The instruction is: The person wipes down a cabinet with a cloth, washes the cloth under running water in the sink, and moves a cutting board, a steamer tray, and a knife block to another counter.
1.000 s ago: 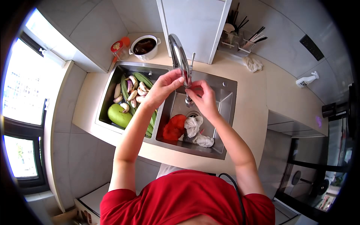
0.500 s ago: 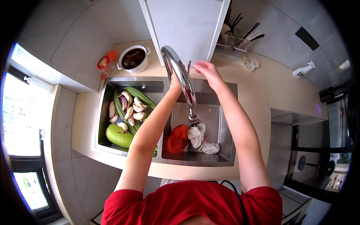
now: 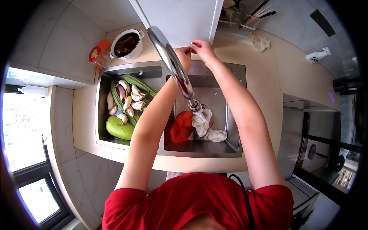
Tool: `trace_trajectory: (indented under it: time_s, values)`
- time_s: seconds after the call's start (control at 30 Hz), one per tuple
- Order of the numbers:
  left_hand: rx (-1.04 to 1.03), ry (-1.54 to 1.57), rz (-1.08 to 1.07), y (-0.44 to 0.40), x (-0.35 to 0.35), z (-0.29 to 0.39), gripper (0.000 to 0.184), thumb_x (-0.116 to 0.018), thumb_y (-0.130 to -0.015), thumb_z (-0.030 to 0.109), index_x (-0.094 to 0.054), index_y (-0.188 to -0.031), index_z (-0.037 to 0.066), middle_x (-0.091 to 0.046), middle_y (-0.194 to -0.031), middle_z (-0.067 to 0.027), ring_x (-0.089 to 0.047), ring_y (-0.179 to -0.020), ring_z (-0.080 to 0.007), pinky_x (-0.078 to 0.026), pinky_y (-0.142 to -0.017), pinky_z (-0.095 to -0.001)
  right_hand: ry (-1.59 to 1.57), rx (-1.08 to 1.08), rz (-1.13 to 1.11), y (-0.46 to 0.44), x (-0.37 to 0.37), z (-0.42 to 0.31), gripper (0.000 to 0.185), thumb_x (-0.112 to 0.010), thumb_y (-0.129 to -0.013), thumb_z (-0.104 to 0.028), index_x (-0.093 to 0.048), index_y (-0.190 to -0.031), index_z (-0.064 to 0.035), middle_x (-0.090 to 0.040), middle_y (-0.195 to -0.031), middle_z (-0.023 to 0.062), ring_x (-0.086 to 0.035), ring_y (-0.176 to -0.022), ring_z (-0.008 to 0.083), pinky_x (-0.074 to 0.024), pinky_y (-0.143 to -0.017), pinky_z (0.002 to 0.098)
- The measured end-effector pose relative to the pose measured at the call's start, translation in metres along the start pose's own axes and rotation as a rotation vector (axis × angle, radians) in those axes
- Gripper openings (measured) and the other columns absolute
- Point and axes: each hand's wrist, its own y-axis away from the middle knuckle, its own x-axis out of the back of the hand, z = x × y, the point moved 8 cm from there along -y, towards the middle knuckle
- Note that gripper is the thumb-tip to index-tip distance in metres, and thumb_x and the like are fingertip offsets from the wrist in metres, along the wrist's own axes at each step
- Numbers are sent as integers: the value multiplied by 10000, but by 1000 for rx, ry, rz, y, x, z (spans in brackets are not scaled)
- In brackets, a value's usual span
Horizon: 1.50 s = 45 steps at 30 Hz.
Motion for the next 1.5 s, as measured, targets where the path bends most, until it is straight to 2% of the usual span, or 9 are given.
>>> trace_trajectory:
  time_s: [0.3,0.43,0.63,0.83,1.13,1.23,1.3,1.43,1.5]
  values:
    - [-104,-132,14,16,-9,11,157,-583,-847,141,-703,-942,102,-665,-859,-161,-624,-812,-361,-498,-726,-424,-55,-46,68,18,9,11,252,-623,-882,-112,-606,-1075,49,-652,-868,88,-639,-787,150,-525,-737,268]
    - [-322,-31,-31,35,-9,9,343,-472,-841,-29,-577,-1164,14,-619,-1008,-223,-591,-939,-391,-483,-809,-403,-297,-29,71,31,6,30,167,-632,-855,-131,-655,-927,17,-657,-801,70,-629,-697,125,-524,-625,275]
    - [-43,-1,103,144,41,-47,281,-508,-771,-69,-623,-1012,18,-592,-1007,-196,-582,-937,-371,-476,-823,-417,336,-54,-119,145,44,183,79,-627,-771,-125,-646,-813,-61,-657,-744,112,-637,-698,243,-498,-637,352]
    - [355,-154,-715,275,-78,-160,287,-674,-739,309,-692,-912,81,-669,-924,-176,-641,-896,-338,-499,-794,-434,916,-6,-353,242,27,244,352,-616,-734,-21,-629,-1081,-80,-575,-1175,148,-521,-1106,336,-434,-938,387]
    - [135,-314,-800,296,-110,-161,344,-678,-702,332,-650,-852,24,-648,-890,-199,-617,-895,-350,-484,-778,-422,643,-250,-435,245,28,233,164,-598,-842,-139,-585,-980,-52,-616,-952,118,-586,-915,298,-472,-808,367]
    - [279,-10,-672,276,-99,-166,280,-597,-775,281,-636,-833,10,-647,-811,-156,-619,-850,-323,-496,-740,-382,376,-212,-336,233,33,221,153,-537,-929,-180,-542,-982,-36,-600,-924,74,-557,-906,140,-447,-845,278]
    - [918,676,-497,278,-81,-171,253,-489,-846,228,-617,-862,10,-636,-818,-125,-620,-821,-282,-506,-718,-372,230,-248,-342,223,33,215,176,-512,-951,-199,-551,-1017,-40,-609,-959,56,-554,-945,138,-425,-871,272]
    - [1195,1432,-321,271,-72,-156,342,-379,-923,241,-531,-1065,-30,-616,-1025,-157,-614,-935,-297,-497,-879,-428,82,-223,-66,217,48,188,430,-497,-952,-404,-539,-1200,-55,-607,-1139,73,-522,-1123,170,-368,-988,301]
    - [1204,1541,-338,268,-67,-139,367,-396,-941,288,-532,-1087,-20,-617,-1038,-147,-608,-957,-299,-497,-885,-442,-197,-863,29,254,35,212,567,-525,-871,-589,-588,-1142,-96,-620,-1089,66,-556,-1029,154,-408,-931,318]
